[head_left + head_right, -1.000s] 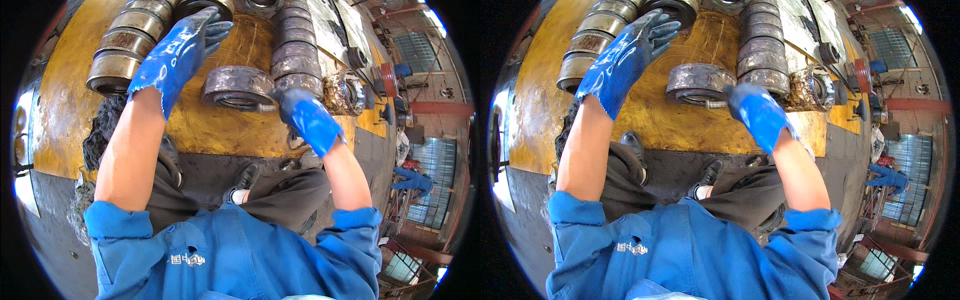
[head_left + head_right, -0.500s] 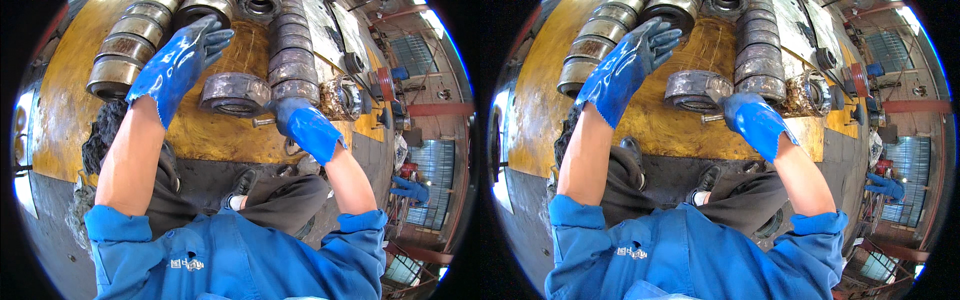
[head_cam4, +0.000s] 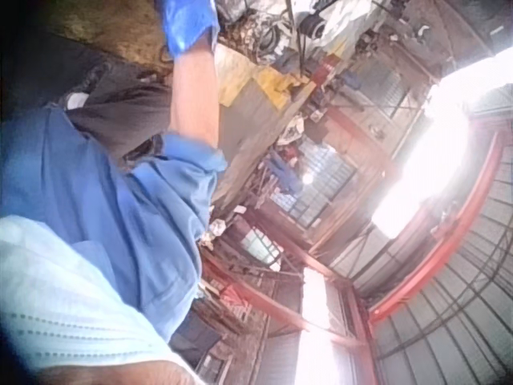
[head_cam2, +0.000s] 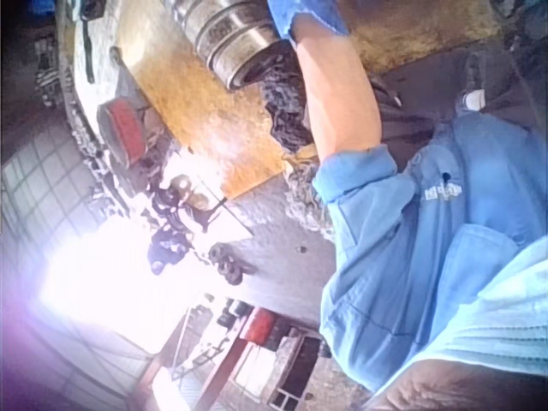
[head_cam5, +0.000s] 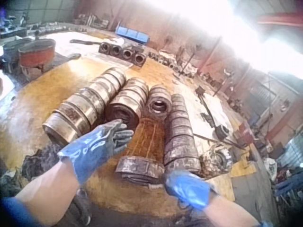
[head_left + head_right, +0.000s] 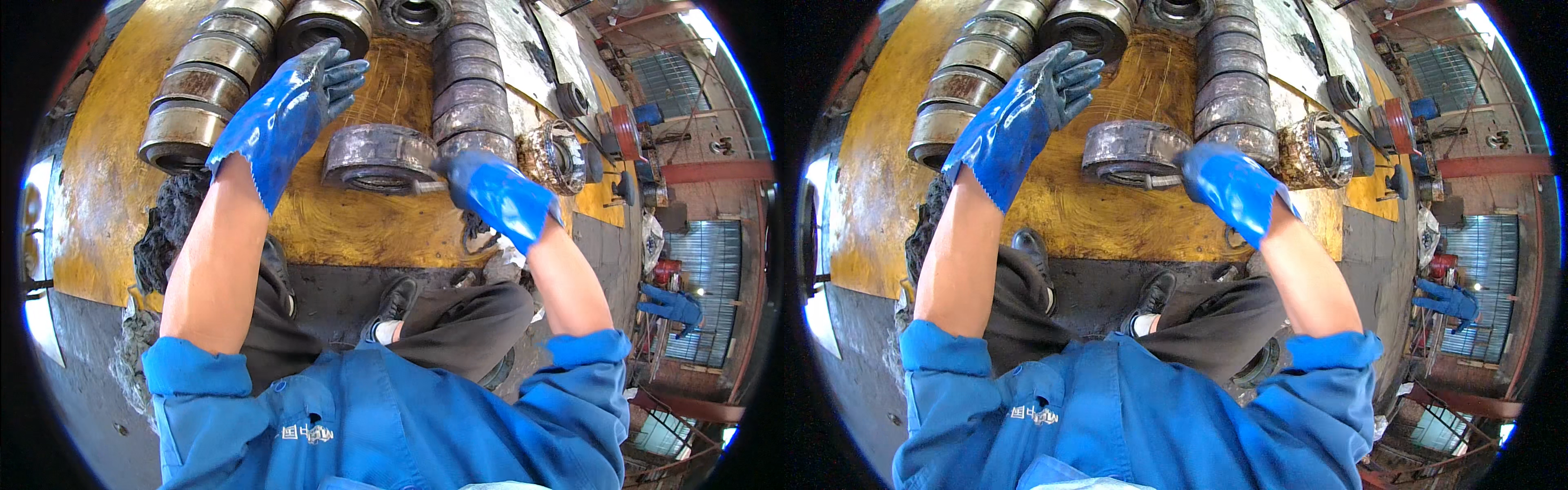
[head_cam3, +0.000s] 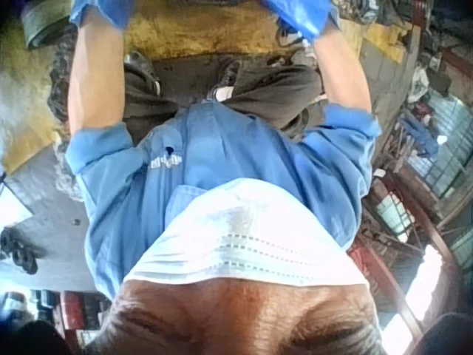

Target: The person sits on the floor and cleans cylindrical metal parts using a dark cloth. They wipe the parts individually, then clean the yellow work surface, and finally use a small metal tool to scrape residue from the parts.

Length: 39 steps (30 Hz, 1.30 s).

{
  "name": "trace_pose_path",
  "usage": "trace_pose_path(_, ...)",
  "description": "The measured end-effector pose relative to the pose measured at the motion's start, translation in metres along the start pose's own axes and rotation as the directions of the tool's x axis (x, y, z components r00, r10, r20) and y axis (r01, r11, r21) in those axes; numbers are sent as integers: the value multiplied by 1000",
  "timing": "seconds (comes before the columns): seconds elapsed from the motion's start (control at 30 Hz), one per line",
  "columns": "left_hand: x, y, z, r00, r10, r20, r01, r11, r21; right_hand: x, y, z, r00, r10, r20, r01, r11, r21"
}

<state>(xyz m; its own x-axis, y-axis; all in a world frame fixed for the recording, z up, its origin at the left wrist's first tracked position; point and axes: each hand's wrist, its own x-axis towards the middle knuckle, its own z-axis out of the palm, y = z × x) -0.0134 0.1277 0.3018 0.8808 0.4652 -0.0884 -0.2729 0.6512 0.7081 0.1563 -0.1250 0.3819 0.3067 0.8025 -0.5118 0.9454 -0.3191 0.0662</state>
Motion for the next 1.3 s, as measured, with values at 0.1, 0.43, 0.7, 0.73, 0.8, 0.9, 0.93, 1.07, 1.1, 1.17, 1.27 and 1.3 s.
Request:
trace_pose_path(0.1,5,0,1,994,68,84,-77,992,102,2,24,22,997,15,77,-18,999,36)
trace_pose_path(0.43,10,9,1,997,79,-15,-79,997,17,-3,-1,12,950,298,96,-291,953,-81)
trace_pose_path(0.7,23,1,2,998,46,-33,-44,998,40,-15,0,12,979,142,143,-129,987,-91)
trace_pose_path(0.73,24,1,7,998,8,-61,-6,999,34,-8,-6,10,965,186,187,-149,970,-193)
trace_pose_path(0.8,28,2,17,991,-66,-116,69,997,20,-7,8,37,983,158,91,-137,969,-206)
trace_pose_path(0.9,23,0,8,993,-27,-112,32,999,42,-8,5,23,988,117,98,-109,990,-86)
trace_pose_path(0.93,30,-4,13,997,-30,-74,33,998,45,-12,11,23,986,108,129,-101,993,-60)
trace_pose_path(1.07,27,-3,26,974,-121,-193,128,991,27,-13,-9,16,961,161,224,-138,984,-114)
trace_pose_path(1.1,30,2,29,981,-92,-170,107,991,77,1,-6,15,954,218,203,-216,976,-36)
trace_pose_path(1.17,24,0,29,988,-49,-150,63,993,95,13,-11,4,928,274,254,-290,957,25)
trace_pose_path(1.27,24,0,28,979,-89,-186,104,992,75,13,-14,-12,942,219,256,-233,972,27)
trace_pose_path(1.3,23,1,31,975,-102,-198,117,991,66,11,-11,-12,954,193,229,-207,978,39)
